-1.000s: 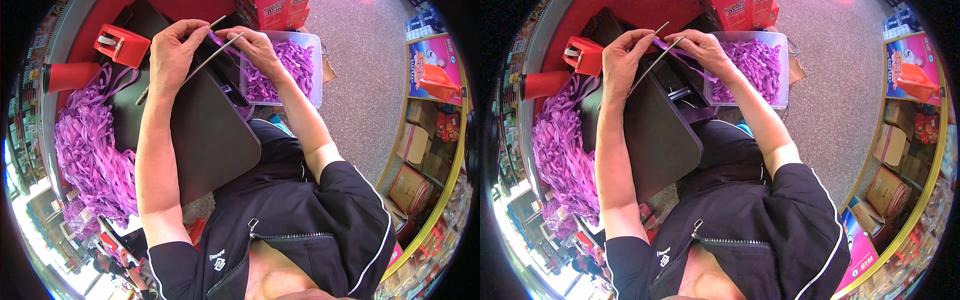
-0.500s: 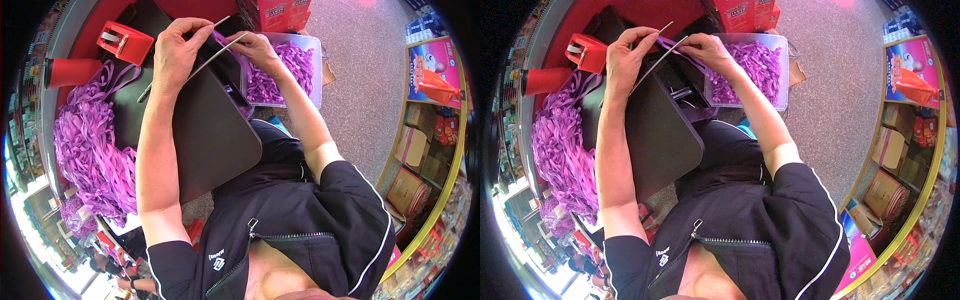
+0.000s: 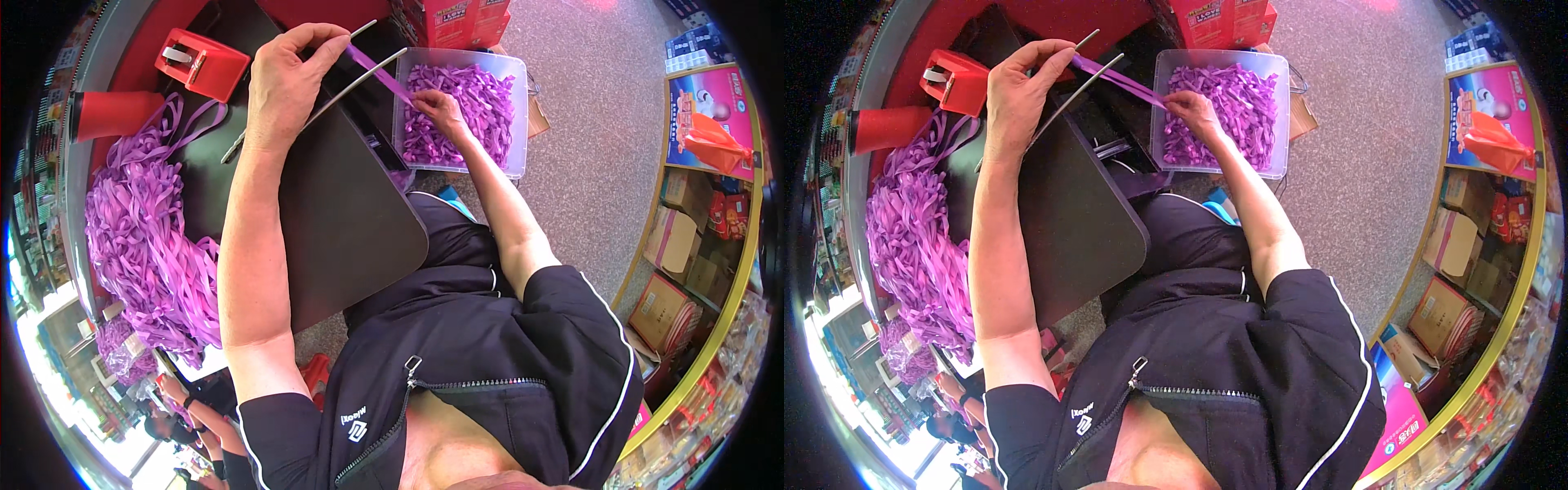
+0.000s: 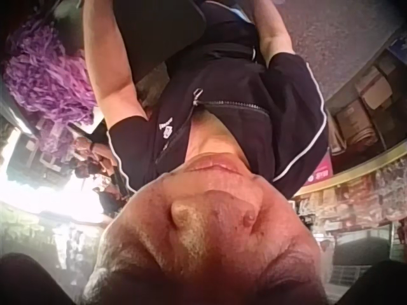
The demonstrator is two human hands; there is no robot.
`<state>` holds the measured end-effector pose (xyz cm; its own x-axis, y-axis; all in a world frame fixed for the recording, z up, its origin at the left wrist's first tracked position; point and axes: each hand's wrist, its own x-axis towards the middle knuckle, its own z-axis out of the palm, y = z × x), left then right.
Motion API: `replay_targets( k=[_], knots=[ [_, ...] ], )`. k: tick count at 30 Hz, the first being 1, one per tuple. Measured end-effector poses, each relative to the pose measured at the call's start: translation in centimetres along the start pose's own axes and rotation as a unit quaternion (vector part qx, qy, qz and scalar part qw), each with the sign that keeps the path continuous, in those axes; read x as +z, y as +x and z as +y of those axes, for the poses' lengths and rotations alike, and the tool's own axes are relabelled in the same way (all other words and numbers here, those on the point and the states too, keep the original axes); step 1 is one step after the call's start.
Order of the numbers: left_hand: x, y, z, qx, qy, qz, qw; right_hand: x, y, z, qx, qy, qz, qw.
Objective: Organizing and preparing purple ribbons using metal guide rods.
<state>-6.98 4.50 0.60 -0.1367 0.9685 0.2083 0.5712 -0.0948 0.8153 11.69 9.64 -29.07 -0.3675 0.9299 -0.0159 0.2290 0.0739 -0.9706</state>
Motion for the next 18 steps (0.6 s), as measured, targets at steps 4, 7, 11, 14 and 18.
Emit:
replay_targets(
  k=[4, 7, 11, 14, 18],
  knots=[
    [0.2, 0.2, 0.1, 0.004, -0.004, 0.004, 1.000, 0.7, -0.4, 0.7, 0.003, 0.056, 0.053, 0.997],
    [0.0, 0.3, 0.6, -0.025, 0.024, -0.024, 0.999, 0.8, -1.0, 0.9, -0.064, 0.017, 0.078, 0.995],
    [-0.1, 0.2, 0.5, -0.026, 0.019, -0.021, 0.999, 0.4, -2.1, 0.8, -0.238, -0.133, 0.092, 0.958],
    [-0.1, 0.2, 0.7, -0.023, 0.019, -0.020, 0.999, 0.4, -3.2, 0.5, -0.265, -0.148, 0.057, 0.951],
    [-0.3, 0.1, 0.3, -0.028, 0.007, -0.031, 0.999, 0.3, -5.2, -0.3, -0.233, -0.081, 0.035, 0.969]
  ],
)
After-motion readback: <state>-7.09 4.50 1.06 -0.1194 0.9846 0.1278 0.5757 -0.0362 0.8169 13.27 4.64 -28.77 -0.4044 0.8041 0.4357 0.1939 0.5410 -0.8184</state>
